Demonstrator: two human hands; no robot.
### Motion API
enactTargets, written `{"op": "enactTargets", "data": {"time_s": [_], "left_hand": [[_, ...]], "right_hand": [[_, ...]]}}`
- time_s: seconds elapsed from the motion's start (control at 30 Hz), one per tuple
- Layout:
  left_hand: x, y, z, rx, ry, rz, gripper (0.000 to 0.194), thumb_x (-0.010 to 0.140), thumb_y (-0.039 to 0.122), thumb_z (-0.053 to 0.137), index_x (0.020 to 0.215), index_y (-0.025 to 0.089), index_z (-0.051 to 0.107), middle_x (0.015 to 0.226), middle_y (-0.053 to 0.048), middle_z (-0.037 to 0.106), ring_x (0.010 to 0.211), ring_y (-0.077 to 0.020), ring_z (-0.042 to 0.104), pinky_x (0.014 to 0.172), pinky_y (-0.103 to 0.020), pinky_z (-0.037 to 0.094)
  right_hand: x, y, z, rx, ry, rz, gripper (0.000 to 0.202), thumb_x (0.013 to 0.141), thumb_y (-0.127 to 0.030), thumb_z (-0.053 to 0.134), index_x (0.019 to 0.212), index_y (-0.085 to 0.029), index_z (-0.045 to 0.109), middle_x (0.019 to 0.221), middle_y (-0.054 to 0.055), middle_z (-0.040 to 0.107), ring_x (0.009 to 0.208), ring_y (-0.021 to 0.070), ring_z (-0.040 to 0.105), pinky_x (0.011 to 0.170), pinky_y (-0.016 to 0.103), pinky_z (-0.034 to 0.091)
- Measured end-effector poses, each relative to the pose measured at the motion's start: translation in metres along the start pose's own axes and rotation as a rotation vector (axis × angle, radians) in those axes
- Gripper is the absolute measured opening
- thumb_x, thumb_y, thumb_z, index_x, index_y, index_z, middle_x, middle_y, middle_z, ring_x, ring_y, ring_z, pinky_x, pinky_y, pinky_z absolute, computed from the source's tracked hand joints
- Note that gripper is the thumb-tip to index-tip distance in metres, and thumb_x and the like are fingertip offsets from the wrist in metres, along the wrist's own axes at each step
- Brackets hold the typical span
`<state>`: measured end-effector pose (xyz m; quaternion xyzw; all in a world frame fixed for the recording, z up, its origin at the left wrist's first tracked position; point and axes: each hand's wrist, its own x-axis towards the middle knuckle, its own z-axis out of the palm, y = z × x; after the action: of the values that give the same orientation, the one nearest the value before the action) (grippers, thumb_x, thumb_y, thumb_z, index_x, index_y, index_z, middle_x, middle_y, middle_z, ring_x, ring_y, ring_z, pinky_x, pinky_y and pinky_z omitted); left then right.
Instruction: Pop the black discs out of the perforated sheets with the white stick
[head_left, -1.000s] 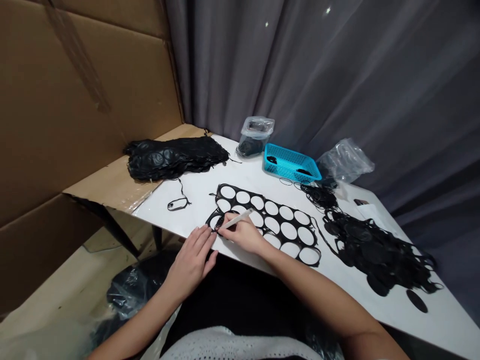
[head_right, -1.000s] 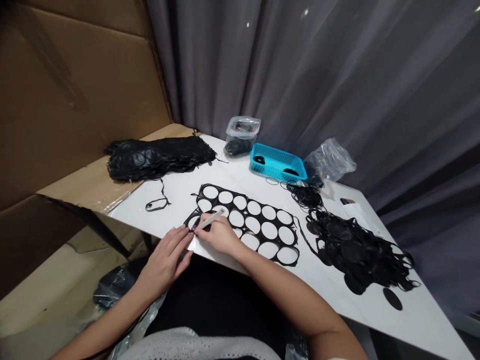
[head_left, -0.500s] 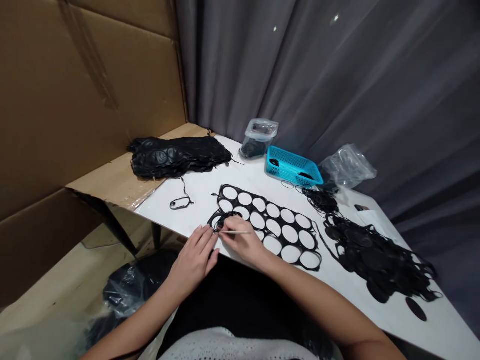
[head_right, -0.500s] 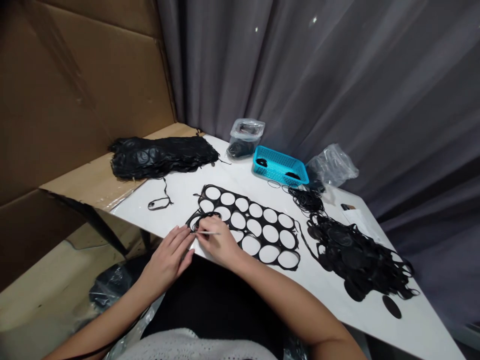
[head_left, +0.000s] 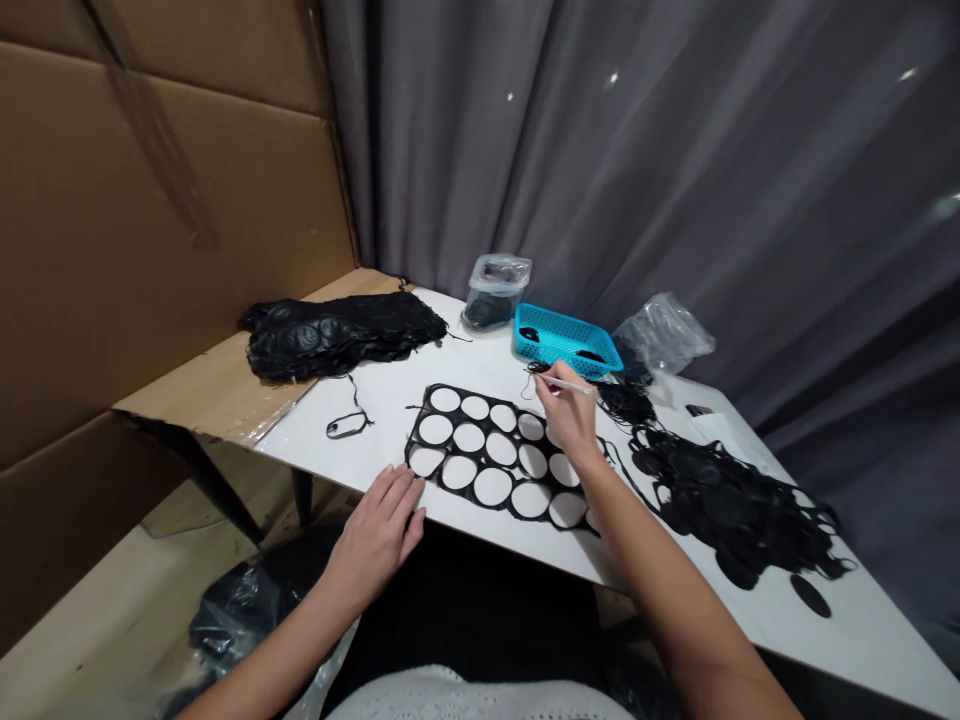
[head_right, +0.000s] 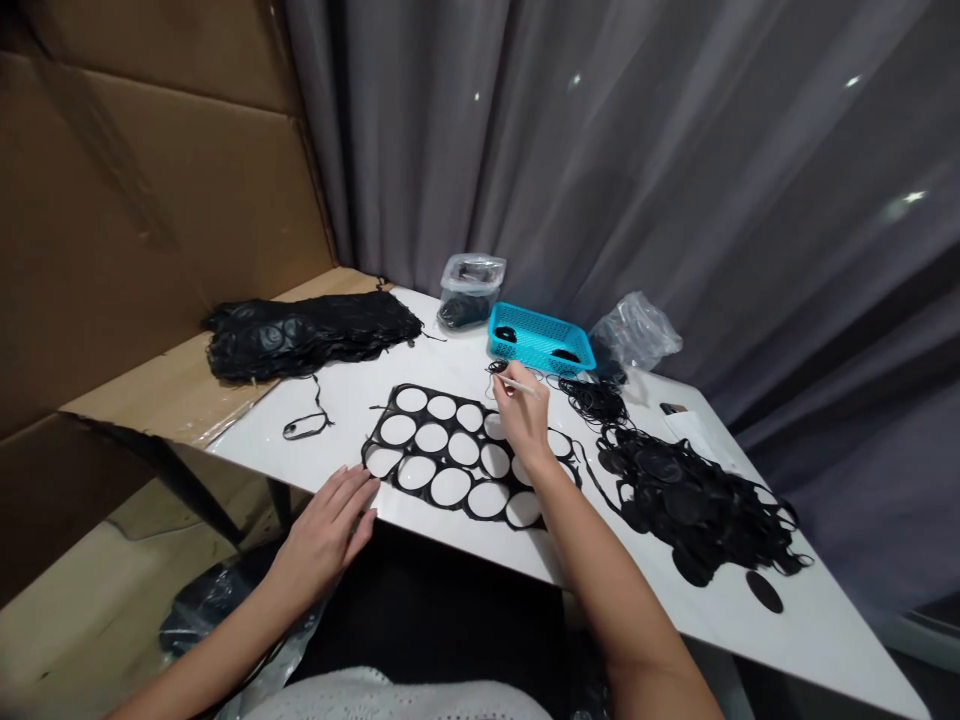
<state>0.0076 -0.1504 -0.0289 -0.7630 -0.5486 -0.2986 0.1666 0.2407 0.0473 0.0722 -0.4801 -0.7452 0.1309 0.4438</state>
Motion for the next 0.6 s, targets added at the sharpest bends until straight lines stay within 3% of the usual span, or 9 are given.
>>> {"op": "enactTargets", "data": {"time_s": [0.17,0.27,0.3,0.37,0.4,0.47,0.53,0.6], "left_hand": [[0.033,-0.007,-0.018,-0.157,-0.088,-0.076,0.019,0.098,0.03,0.049,0.1,0.021,0.066,0.1,-0.007,0.065,0.1,-0.0262,0.061,0.1,-0.05,0.046],[0.076,0.004,-0.028,-0.451,-0.115,-0.235,0.019,0.096,0.034,0.052,0.108,0.022,0.063,0.112,-0.008,0.06,0.11,-0.0264,0.057,0.097,-0.045,0.048],[0.092,0.011,-0.029,-0.589,-0.144,-0.262,0.026,0.096,0.035,0.054,0.119,0.024,0.058,0.121,-0.008,0.057,0.118,-0.0265,0.054,0.102,-0.045,0.045],[0.123,0.025,-0.027,-0.894,-0.258,-0.241,0.057,0.092,0.039,0.062,0.143,0.028,0.038,0.144,-0.01,0.043,0.134,-0.0275,0.045,0.108,-0.045,0.04],[0.137,0.031,-0.024,-1.032,-0.327,-0.213,0.07,0.09,0.039,0.064,0.149,0.03,0.028,0.154,-0.012,0.033,0.141,-0.029,0.036,0.111,-0.046,0.038],[0.165,0.041,-0.016,-1.231,-0.459,-0.157,0.086,0.086,0.035,0.071,0.154,0.031,0.018,0.159,-0.015,0.026,0.147,-0.0312,0.027,0.112,-0.048,0.034],[0.19,0.045,-0.008,-1.401,-0.589,-0.101,0.092,0.083,0.028,0.074,0.154,0.032,0.017,0.152,-0.016,0.038,0.138,-0.0306,0.04,0.105,-0.045,0.04],[0.215,0.045,-0.004,-1.53,-0.707,-0.08,0.089,0.082,0.025,0.075,0.154,0.031,0.022,0.132,-0.014,0.056,0.116,-0.0255,0.059,0.092,-0.039,0.046]], "right_hand": [[-0.014,0.002,-0.032,0.371,-0.166,0.332,0.027,0.07,-0.033,0.07,0.06,-0.021,0.048,0.058,-0.003,0.051,0.058,0.0137,0.047,0.057,0.028,0.038],[-0.025,-0.011,-0.045,0.693,-0.317,0.479,0.036,0.061,-0.037,0.08,0.061,-0.02,0.047,0.061,-0.003,0.055,0.052,0.0097,0.043,0.045,0.023,0.033],[-0.027,-0.016,-0.05,0.76,-0.362,0.496,0.039,0.06,-0.037,0.082,0.062,-0.02,0.047,0.063,-0.002,0.059,0.051,0.0089,0.044,0.042,0.022,0.031],[-0.03,-0.026,-0.06,0.831,-0.44,0.495,0.04,0.06,-0.037,0.084,0.063,-0.019,0.048,0.068,0.001,0.065,0.052,0.0087,0.047,0.039,0.02,0.029],[-0.03,-0.031,-0.065,0.846,-0.47,0.483,0.04,0.061,-0.037,0.084,0.063,-0.019,0.048,0.07,0.002,0.066,0.052,0.009,0.05,0.038,0.019,0.029],[-0.029,-0.037,-0.075,0.856,-0.522,0.455,0.04,0.062,-0.037,0.085,0.064,-0.018,0.049,0.072,0.003,0.067,0.055,0.0106,0.055,0.036,0.018,0.031],[-0.023,-0.039,-0.085,0.874,-0.552,0.44,0.042,0.061,-0.035,0.086,0.064,-0.018,0.049,0.068,0.001,0.064,0.055,0.0107,0.057,0.035,0.017,0.034],[-0.013,-0.037,-0.096,0.906,-0.572,0.45,0.044,0.06,-0.032,0.088,0.064,-0.018,0.047,0.063,-0.004,0.057,0.052,0.0087,0.054,0.035,0.017,0.038]]}}
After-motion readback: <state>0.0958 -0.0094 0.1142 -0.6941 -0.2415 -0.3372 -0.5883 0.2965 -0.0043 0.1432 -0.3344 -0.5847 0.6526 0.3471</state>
